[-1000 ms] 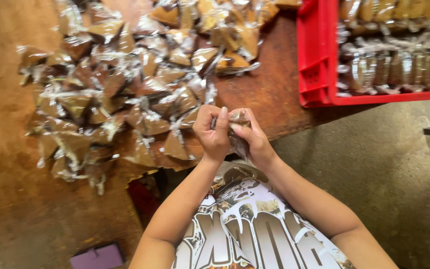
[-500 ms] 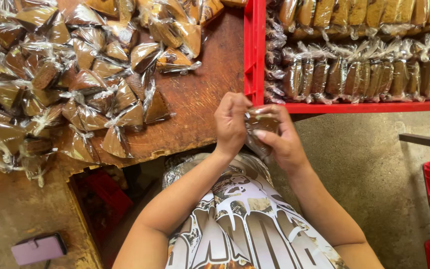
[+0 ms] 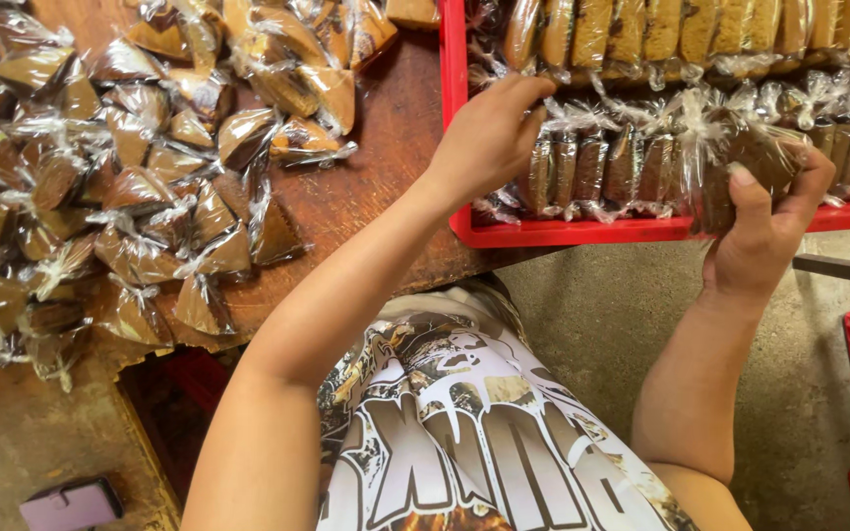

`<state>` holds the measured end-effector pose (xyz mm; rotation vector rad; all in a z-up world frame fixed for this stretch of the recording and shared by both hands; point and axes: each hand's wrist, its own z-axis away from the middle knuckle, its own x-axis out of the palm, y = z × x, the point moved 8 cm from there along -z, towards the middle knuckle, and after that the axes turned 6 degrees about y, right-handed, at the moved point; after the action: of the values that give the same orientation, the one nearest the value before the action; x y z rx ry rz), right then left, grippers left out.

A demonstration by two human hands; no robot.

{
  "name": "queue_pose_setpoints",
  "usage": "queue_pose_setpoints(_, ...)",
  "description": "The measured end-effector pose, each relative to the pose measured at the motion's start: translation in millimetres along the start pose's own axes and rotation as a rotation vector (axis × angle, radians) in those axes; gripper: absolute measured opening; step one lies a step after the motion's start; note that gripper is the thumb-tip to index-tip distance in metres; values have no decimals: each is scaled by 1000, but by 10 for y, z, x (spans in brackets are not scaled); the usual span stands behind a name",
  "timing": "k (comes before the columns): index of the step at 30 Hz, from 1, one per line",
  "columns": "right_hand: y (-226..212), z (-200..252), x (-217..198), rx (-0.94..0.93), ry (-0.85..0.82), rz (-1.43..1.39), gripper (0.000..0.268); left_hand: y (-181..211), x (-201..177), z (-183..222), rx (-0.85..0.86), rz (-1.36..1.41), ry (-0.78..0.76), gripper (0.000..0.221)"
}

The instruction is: The person organizes numerous individually wrapped triangle and rectangle bread products on a wooden work surface and neatly arranges them into a red plastic storage crate.

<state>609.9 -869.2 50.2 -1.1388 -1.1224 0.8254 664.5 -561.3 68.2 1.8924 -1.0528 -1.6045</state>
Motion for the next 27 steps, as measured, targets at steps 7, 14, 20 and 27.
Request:
queue_pose_setpoints(7, 3, -271, 281, -7, -101, 307, 33, -598, 1465, -284, -250, -261, -592, 45)
queue_pose_setpoints(14, 86, -575, 628, -34, -203, 630, 33, -770, 1571, -354, -434, -327, -581, 80)
queue_pose_setpoints(20, 320, -774, 1064, -79, -320, 1016, 42, -560, 1431, -131, -420, -402, -713, 86)
queue_pose_setpoints(27, 805, -635, 1820, -327, -568, 1318, 49, 182, 860, 353, -83, -474, -713, 86)
